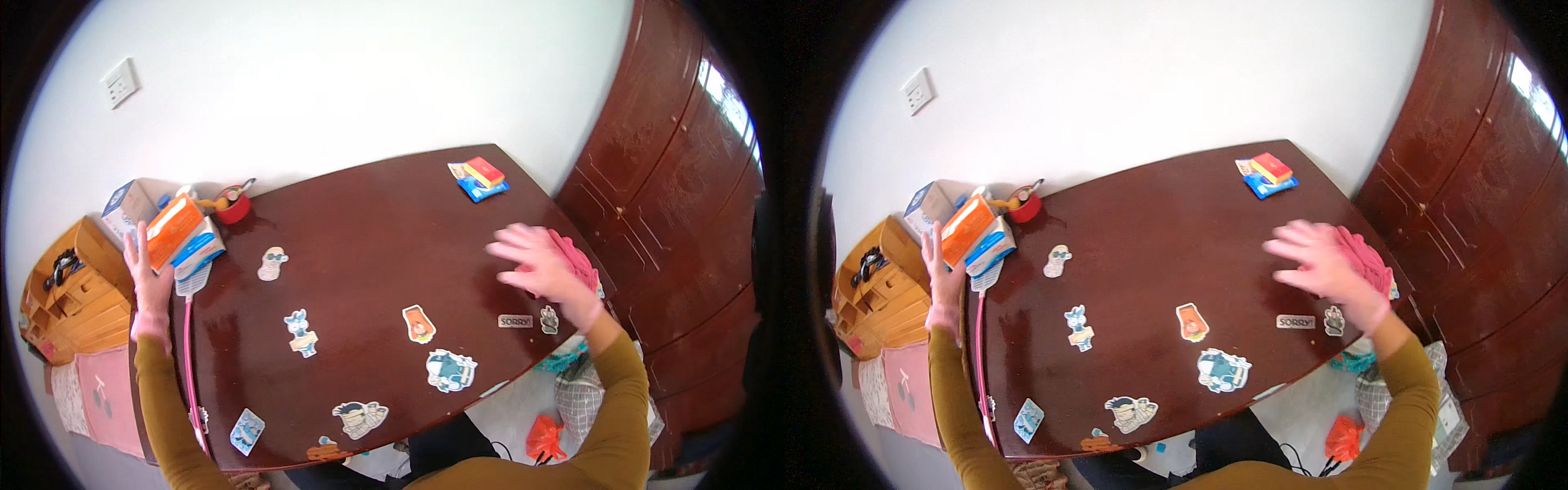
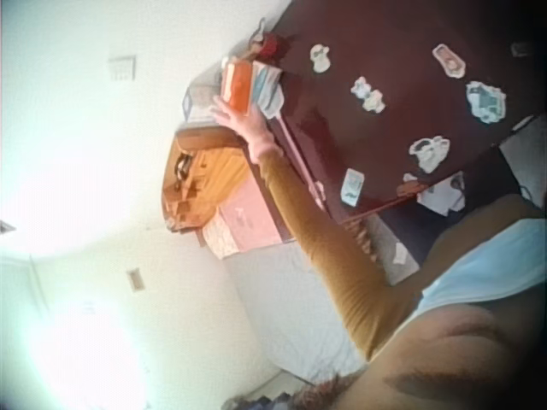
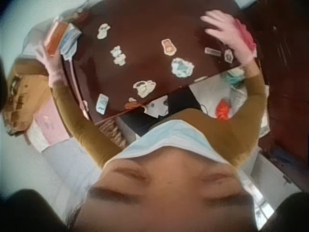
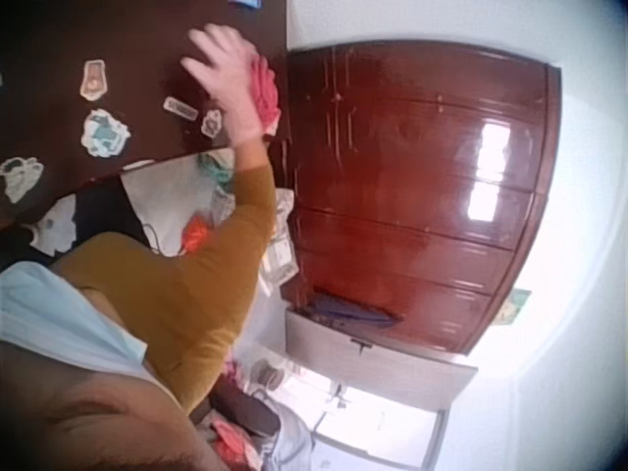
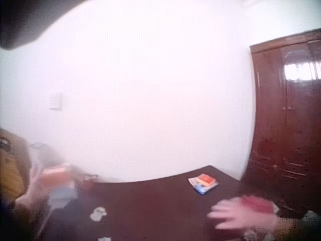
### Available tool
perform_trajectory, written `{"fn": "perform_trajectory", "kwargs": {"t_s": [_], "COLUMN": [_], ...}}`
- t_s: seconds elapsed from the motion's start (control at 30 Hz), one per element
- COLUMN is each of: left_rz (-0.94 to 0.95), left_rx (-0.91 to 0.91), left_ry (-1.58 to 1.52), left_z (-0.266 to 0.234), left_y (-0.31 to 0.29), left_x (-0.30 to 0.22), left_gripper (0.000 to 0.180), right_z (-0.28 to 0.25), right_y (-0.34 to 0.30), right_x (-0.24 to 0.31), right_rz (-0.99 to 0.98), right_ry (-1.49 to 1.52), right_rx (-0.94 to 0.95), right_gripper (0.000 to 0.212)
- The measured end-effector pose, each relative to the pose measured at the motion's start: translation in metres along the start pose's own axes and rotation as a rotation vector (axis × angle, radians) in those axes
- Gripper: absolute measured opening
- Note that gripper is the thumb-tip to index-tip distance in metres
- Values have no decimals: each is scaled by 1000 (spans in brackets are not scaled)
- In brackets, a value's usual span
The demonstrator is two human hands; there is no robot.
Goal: The person wipes a wooden desk and drawer with a pink cloth, moves items on the desk, opens a drawer to retrieve a small box and a plastic bag, then washes the cloth in a basin of water and wrings it out. The person continues wiping the desk and drawer front.
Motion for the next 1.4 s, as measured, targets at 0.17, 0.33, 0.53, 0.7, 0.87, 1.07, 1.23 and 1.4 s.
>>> {"fn": "perform_trajectory", "kwargs": {"t_s": [0.17,0.33,0.53,0.7,0.87,1.07,1.23,1.4], "left_rz": [199,129,-121,-123,-153,-68,-65,-97], "left_rx": [396,654,480,414,367,281,258,260], "left_ry": [-88,-93,10,79,187,154,132,154], "left_z": [-70,-91,-106,-96,-105,-106,-100,-103], "left_y": [-96,-214,-273,-269,-269,-247,-243,-277], "left_x": [-151,-219,-212,-209,-215,-234,-243,-215], "left_gripper": [83,87,71,63,42,28,25,32], "right_z": [-9,21,147,166,129,88,143,135], "right_y": [-107,-21,127,184,324,308,337,207], "right_x": [-111,-146,189,253,53,-170,-66,197], "right_rz": [395,673,-447,-1062,-415,474,229,-544], "right_ry": [-86,-379,269,297,127,-223,-393,-229], "right_rx": [-121,-325,102,41,-258,-314,-2,-130], "right_gripper": [70,44,46,40,33,38,35,29]}}
Point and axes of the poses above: each hand's wrist, its own y-axis towards the middle knuckle, its own z-axis out of the palm, x = y × z, the point moved 9 cm from there along y, towards the middle knuckle, and after that the axes turned 9 degrees about y, right-handed, at the moved point
